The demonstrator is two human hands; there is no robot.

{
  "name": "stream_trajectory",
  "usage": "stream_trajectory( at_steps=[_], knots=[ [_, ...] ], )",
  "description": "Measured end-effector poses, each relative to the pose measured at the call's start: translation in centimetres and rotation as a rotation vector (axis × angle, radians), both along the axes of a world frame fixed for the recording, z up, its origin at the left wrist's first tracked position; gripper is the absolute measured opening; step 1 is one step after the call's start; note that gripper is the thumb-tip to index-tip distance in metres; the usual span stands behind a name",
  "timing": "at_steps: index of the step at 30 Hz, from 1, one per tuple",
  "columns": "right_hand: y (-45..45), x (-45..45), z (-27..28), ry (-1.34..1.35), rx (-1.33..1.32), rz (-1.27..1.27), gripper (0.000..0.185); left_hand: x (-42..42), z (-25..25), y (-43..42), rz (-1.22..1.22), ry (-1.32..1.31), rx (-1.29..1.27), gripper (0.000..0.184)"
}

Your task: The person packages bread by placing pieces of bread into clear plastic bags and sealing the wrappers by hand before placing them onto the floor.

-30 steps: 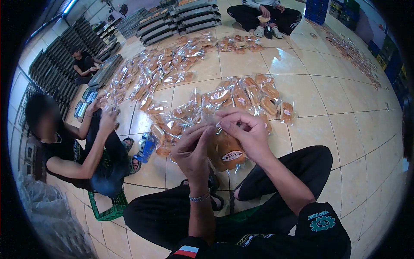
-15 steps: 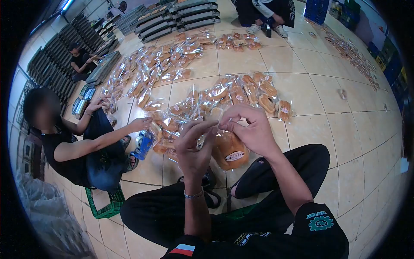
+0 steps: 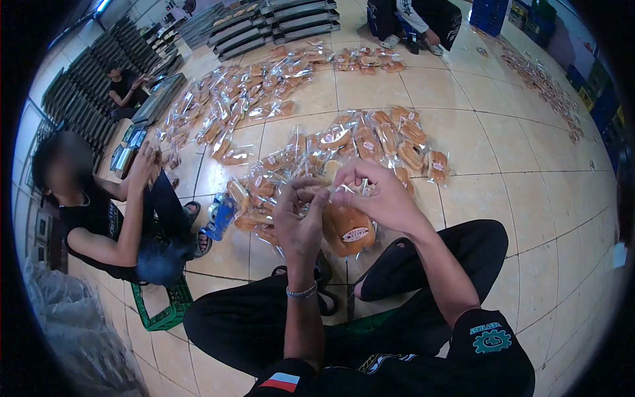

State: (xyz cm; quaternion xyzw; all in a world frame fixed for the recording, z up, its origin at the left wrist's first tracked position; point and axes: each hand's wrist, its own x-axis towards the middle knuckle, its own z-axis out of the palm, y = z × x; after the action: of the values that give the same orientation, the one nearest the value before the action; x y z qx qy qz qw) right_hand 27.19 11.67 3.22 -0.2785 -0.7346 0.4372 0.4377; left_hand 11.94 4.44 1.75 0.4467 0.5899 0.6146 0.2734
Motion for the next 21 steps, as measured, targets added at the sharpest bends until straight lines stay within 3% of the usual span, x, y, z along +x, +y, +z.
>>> stream_trajectory(
  at_steps=[2, 4, 5, 7, 9, 11, 13, 15, 18, 21],
  knots=[
    [0.0, 0.4, 0.2, -0.016, 0.086, 0.052, 0.011, 0.0, -0.2, 0.2, -0.009, -0.074, 0.045, 0.007],
    [0.0, 0.8, 0.3, -0.094, -0.314, 0.0, 0.021, 0.1, -0.1, 0.3, -0.066, -0.167, 0.086, 0.016],
    [0.0, 0.9, 0.5, -0.094, -0.299, 0.001, 0.021, -0.1, 0.0, 0.3, -0.065, -0.166, 0.101, 0.016],
    [-0.3, 0.9, 0.8, -0.038, -0.398, -0.077, 0.024, -0.9, 0.1, -0.1, -0.091, 0.131, 0.064, 0.026],
    [-0.3, 0.9, 0.8, -0.01, -0.475, -0.064, 0.026, -0.6, -0.8, 0.5, -0.059, 0.118, 0.097, 0.031],
    [0.1, 0.5, -0.7, -0.082, -0.021, -0.182, 0.025, -0.5, -1.3, 0.8, 0.034, 0.241, 0.192, 0.032],
    [0.2, 0.4, -1.2, -0.1, 0.111, -0.175, 0.025, -0.1, -1.3, 1.0, 0.089, 0.275, 0.218, 0.028],
    [0.2, 0.0, -1.4, -0.202, 0.53, -0.227, 0.022, 0.0, -1.3, 1.0, 0.15, 0.468, 0.252, 0.02],
    [0.2, -0.3, -1.8, -0.347, 0.593, -0.204, 0.013, -0.1, -0.9, 0.6, 0.138, 0.653, 0.136, 0.019],
    [0.5, -0.3, -2.0, -0.44, 0.595, -0.2, 0.011, -1.4, -1.7, 1.1, 0.04, 0.617, -0.009, 0.015]
  ],
)
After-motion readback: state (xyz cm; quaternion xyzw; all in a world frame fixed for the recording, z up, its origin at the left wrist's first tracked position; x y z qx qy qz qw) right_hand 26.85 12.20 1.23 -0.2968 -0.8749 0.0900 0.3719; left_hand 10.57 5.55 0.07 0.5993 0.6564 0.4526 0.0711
